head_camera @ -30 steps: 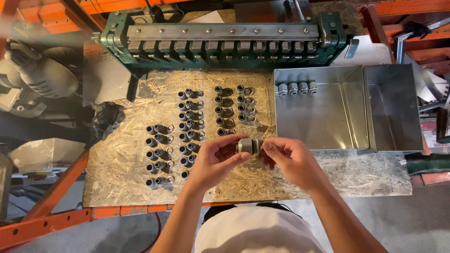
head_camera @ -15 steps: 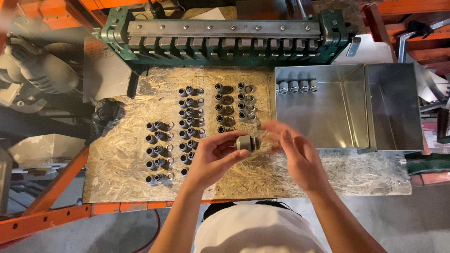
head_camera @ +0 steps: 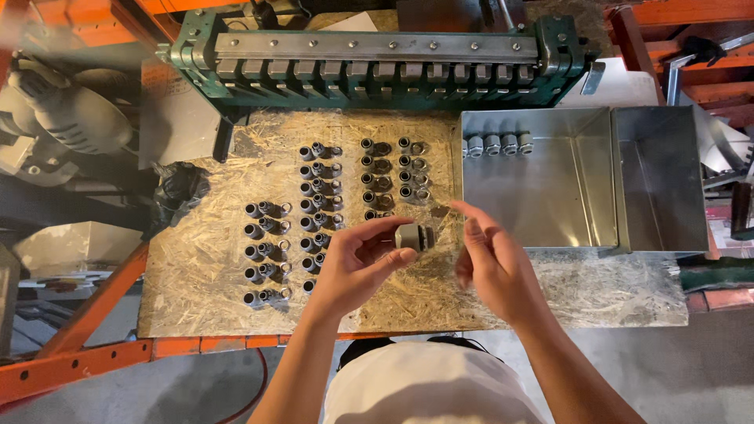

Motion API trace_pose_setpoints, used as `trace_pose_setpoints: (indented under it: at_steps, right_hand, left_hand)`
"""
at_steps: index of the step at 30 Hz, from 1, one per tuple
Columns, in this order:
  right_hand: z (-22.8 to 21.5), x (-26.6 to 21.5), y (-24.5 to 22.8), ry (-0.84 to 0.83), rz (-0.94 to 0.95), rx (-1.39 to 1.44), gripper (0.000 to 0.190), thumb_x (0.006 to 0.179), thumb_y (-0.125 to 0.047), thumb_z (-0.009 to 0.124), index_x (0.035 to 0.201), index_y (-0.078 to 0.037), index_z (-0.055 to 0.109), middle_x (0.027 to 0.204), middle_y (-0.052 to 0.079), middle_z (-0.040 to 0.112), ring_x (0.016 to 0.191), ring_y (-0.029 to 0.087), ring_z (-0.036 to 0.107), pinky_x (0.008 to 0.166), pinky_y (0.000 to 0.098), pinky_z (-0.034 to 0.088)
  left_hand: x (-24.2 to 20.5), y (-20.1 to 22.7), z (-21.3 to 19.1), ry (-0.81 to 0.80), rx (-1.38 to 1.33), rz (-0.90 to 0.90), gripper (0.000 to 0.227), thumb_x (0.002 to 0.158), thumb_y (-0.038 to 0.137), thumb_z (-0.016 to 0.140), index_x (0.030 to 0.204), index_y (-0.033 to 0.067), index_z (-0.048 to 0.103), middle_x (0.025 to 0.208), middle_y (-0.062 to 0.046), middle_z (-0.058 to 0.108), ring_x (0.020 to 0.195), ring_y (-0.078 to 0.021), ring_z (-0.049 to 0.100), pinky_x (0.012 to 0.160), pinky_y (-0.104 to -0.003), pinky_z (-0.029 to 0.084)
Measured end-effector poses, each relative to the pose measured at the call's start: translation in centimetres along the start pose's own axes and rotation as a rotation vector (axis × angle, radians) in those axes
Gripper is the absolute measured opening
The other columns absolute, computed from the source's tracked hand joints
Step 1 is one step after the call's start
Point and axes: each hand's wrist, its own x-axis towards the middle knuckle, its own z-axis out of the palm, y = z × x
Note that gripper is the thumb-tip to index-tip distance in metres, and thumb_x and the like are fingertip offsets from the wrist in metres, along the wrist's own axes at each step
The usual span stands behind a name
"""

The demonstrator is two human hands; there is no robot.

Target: The person picks up small cylindrical metal parts from a workbench, rotates them in their hands, and places them into a metal tray. The person repeats this process for multiple parts, organizing them in rows within the tray.

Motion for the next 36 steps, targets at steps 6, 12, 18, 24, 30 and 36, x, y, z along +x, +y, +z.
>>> trace_pose_setpoints:
  at_steps: [6, 12, 18, 24, 30, 36]
  right_hand:
    - [0.3, -0.9, -3.0, -0.070, -0.046, -0.040, 0.080, 0.120, -0.049, 0.031, 0.182, 0.002, 0.027, 0.120, 0.033, 0.075, 0.109, 0.050, 0.070, 0.099, 0.0577, 0.056]
    - [0.4, -0.6, -2.4, -0.040, -0.004, -0.119, 0.074, 0.121, -0.046, 0.034, 0.184, -0.008, 0.033, 0.118, 0.031, 0.080, 0.106, 0.046, 0.077, 0.099, 0.0571, 0.060]
    - [0.3, -1.2, -2.9, -0.070, 0.057, -0.097, 0.074, 0.118, -0.041, 0.045, 0.182, -0.004, 0.036, 0.079, 0.024, 0.085, 0.069, 0.033, 0.078, 0.075, 0.0442, 0.060]
    - [0.4, 0.0, 2.6, 0.021, 0.002, 0.077, 0.053, 0.102, -0.011, 0.083, 0.153, -0.002, 0.076, 0.121, 0.028, 0.089, 0.087, 0.028, 0.087, 0.085, 0.0424, 0.071]
    - [0.1, -0.3, 4.0, 0.104, 0.117, 0.234, 0.045, 0.098, -0.002, 0.087, 0.141, 0.006, 0.082, 0.121, 0.024, 0.090, 0.103, 0.026, 0.085, 0.102, 0.0467, 0.070]
    - [-1.9, -0.5, 7.2, 0.058, 0.273, 0.458, 0.040, 0.102, 0.000, 0.080, 0.141, 0.006, 0.083, 0.123, 0.025, 0.089, 0.110, 0.035, 0.084, 0.109, 0.0546, 0.066]
  left_hand:
    - [-0.4, 1.1, 0.8, 0.000, -0.022, -0.001, 0.052, 0.092, 0.007, 0.097, 0.137, -0.0116, 0.080, 0.123, -0.026, 0.085, 0.116, -0.0270, 0.081, 0.107, -0.039, 0.068]
    - [-0.2, -0.6, 0.5, -0.016, -0.017, 0.011, 0.052, 0.093, 0.007, 0.096, 0.139, -0.0109, 0.080, 0.125, -0.026, 0.084, 0.116, -0.0274, 0.080, 0.105, -0.038, 0.068]
    - [-0.2, 0.8, 0.7, -0.021, 0.019, 0.023, 0.053, 0.094, 0.008, 0.095, 0.139, -0.0126, 0.078, 0.127, -0.032, 0.082, 0.117, -0.0358, 0.082, 0.106, -0.044, 0.069]
    - [-0.4, 0.9, 1.6, -0.038, 0.030, -0.040, 0.054, 0.093, 0.005, 0.094, 0.141, -0.0130, 0.077, 0.128, -0.032, 0.080, 0.119, -0.0384, 0.080, 0.109, -0.045, 0.068]
    - [-0.1, 1.5, 2.8, -0.082, 0.320, 0.110, 0.045, 0.090, -0.001, 0.095, 0.134, -0.0020, 0.083, 0.128, -0.023, 0.083, 0.125, -0.0420, 0.082, 0.110, -0.046, 0.068]
    - [0.7, 1.4, 4.1, -0.203, 0.489, 0.262, 0.038, 0.094, -0.003, 0.090, 0.131, 0.0029, 0.086, 0.130, -0.022, 0.085, 0.129, -0.0477, 0.079, 0.109, -0.057, 0.068]
